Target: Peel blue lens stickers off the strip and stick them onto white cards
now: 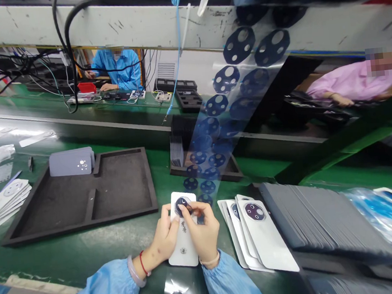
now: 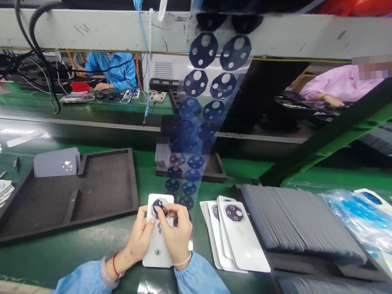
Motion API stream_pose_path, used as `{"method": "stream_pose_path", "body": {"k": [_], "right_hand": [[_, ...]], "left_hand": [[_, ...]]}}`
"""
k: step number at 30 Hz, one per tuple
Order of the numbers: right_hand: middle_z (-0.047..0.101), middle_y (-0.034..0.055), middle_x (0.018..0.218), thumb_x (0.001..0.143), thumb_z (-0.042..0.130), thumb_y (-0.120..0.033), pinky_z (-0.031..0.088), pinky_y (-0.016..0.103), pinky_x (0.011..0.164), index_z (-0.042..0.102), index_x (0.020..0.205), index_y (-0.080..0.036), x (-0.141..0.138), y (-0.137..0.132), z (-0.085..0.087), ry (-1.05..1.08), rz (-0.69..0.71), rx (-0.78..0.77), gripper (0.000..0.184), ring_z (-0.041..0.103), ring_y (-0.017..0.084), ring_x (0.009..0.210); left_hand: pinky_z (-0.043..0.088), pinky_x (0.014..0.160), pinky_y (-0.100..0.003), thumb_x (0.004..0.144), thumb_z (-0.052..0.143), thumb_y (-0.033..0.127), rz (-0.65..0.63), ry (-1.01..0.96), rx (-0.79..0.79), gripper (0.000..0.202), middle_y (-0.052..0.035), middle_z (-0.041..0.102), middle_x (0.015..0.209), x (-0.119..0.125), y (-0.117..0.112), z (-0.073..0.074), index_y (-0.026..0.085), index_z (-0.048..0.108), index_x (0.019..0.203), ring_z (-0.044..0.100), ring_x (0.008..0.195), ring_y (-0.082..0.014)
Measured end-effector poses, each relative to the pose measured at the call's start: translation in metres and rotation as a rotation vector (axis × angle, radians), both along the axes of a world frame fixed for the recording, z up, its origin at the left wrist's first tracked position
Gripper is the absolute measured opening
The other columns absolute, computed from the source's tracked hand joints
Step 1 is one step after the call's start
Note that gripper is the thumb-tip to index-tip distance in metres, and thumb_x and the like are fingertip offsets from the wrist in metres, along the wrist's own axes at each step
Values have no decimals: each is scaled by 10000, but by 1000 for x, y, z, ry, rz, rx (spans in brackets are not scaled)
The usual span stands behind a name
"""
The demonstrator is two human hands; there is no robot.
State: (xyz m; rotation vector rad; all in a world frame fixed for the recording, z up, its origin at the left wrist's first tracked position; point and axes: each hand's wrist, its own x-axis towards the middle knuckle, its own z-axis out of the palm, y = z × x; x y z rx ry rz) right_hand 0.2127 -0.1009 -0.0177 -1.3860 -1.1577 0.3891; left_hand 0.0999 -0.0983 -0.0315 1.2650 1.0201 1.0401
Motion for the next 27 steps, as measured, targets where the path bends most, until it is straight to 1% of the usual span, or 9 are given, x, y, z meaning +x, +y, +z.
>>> {"method": "stream_pose_path", "body": {"k": [7, 9, 12, 15, 17, 19, 21, 24, 27], "right_hand": [[616, 26, 838, 772, 736, -365, 436, 308, 705, 622, 884, -204, -1, -2, -4, -24, 41, -47, 227, 545, 185, 761], [613, 26, 854, 766, 738, -361, 434, 312, 721, 619, 896, -205, -1, -1, -5, -4, 52, -64, 236, 544, 189, 781], [609, 14, 834, 758, 746, -367, 430, 307, 719, 609, 874, -203, 1, 1, -7, 77, 76, -92, 243, 534, 176, 755], [604, -1, 780, 744, 756, -374, 431, 296, 691, 603, 831, -197, 4, 3, -7, 173, 93, -124, 249, 523, 162, 711], [587, -14, 723, 738, 762, -379, 429, 287, 656, 600, 786, -195, 5, 4, -7, 201, 94, -131, 250, 508, 155, 673], [576, -21, 683, 737, 769, -378, 429, 282, 629, 596, 746, -196, 4, 3, -6, 179, 87, -110, 251, 503, 151, 647], [580, -18, 678, 756, 767, -353, 442, 284, 620, 600, 730, -198, 2, 0, -5, 110, 61, -41, 229, 527, 153, 645], [614, -7, 697, 804, 740, -234, 463, 289, 632, 612, 752, -209, 0, -8, -1, -77, 18, 163, 141, 577, 161, 674], [681, -18, 725, 815, 690, -68, 466, 305, 695, 622, 804, -224, -2, -20, 5, -354, 104, 433, 171, 609, 144, 669]], "left_hand": [[486, 799, -318, 917, 491, 389, 35, -4, 40, 257, -80, 689, 1022, 1, 1, 2, 200, 459, 1089, 657, 911, -212], [480, 825, -320, 921, 489, 385, 39, 3, 57, 250, -77, 688, 1019, 0, 1, 2, 199, 463, 1086, 652, 925, -210], [471, 691, -283, 925, 480, 417, 12, 0, 37, 275, -40, 680, 861, 0, 1, 1, 194, 444, 1082, 631, 738, -177], [407, 559, -241, 917, 486, 473, -21, -28, -9, 328, 8, 631, 726, 0, 1, 0, 192, 424, 1076, 544, 571, -137], [392, 541, -234, 914, 485, 498, -38, -55, -32, 352, 13, 622, 720, 0, 2, 0, 193, 420, 1076, 519, 553, -128], [403, 554, -238, 924, 468, 506, -40, -76, -45, 351, -5, 639, 779, -1, 2, 2, 195, 426, 1082, 524, 575, -127], [427, 597, -251, 935, 453, 498, -39, -89, -44, 339, -36, 658, 894, -2, 3, 5, 196, 443, 1089, 556, 638, -136], [460, 711, -282, 934, 467, 476, -62, -111, -24, 327, -64, 656, 1013, -3, 6, 6, 193, 472, 1097, 609, 799, -174], [464, 775, -305, 897, 513, 468, 4, -151, -60, 335, -58, 654, 996, -3, 13, 2, 185, 488, 1075, 612, 869, -199]]}}
